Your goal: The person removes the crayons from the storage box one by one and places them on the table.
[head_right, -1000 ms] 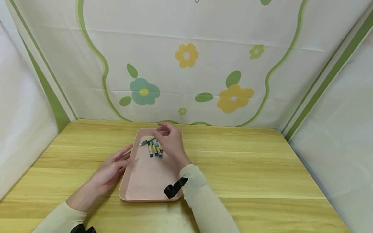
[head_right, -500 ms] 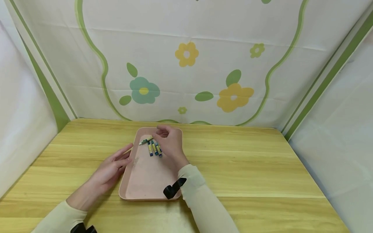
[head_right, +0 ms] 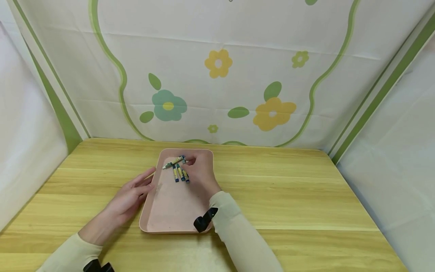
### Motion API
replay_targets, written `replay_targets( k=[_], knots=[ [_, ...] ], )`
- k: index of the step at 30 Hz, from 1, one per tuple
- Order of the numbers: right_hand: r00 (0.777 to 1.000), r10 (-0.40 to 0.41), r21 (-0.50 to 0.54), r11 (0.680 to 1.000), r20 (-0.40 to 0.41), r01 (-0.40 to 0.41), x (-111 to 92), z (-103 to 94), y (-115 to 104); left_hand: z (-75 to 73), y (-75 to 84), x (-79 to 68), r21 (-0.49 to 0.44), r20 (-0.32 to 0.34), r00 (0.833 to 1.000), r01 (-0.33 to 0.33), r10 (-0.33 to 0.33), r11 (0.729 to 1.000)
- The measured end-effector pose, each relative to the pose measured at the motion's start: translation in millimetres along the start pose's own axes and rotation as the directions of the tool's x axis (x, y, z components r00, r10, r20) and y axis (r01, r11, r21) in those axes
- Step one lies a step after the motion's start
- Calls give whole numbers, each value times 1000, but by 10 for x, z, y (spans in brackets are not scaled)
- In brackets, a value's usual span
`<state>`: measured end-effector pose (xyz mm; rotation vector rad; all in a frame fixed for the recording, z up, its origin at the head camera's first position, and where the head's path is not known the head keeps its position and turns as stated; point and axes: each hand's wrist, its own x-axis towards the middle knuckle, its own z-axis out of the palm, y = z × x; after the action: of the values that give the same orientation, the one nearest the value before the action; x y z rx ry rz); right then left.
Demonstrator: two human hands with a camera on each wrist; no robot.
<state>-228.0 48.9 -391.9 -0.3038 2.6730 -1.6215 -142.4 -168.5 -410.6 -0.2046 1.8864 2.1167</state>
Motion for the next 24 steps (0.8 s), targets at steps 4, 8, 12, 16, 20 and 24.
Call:
replay_targets(
  k=[4, 8, 12, 16, 20, 24],
  knots=[
    [1000, -28, -52, 998, 13, 29, 17, 4, 20, 3, 2, -3, -2, -2, 1000, 2, -2, 1000],
    [1000, -19, -86, 996, 22, 21, 29, 14, 33, 3, 0, 0, -2, -1, 1000, 1, -1, 1000],
    [999, 16, -118, 993, 35, -12, 30, 21, 31, -3, -1, 9, 3, -5, 1000, 2, -2, 1000],
    [998, 38, -148, 988, 52, -30, 37, 25, 25, -3, 0, 10, 2, -5, 1000, 3, -3, 1000],
    [995, 44, -191, 981, 89, -27, 55, 28, 25, -2, -1, 10, 1, -4, 1000, 3, -3, 1000],
    [991, 21, -238, 971, 135, 12, 74, 21, 30, -1, 2, 11, 1, -7, 1000, 5, -5, 1000]
  ],
)
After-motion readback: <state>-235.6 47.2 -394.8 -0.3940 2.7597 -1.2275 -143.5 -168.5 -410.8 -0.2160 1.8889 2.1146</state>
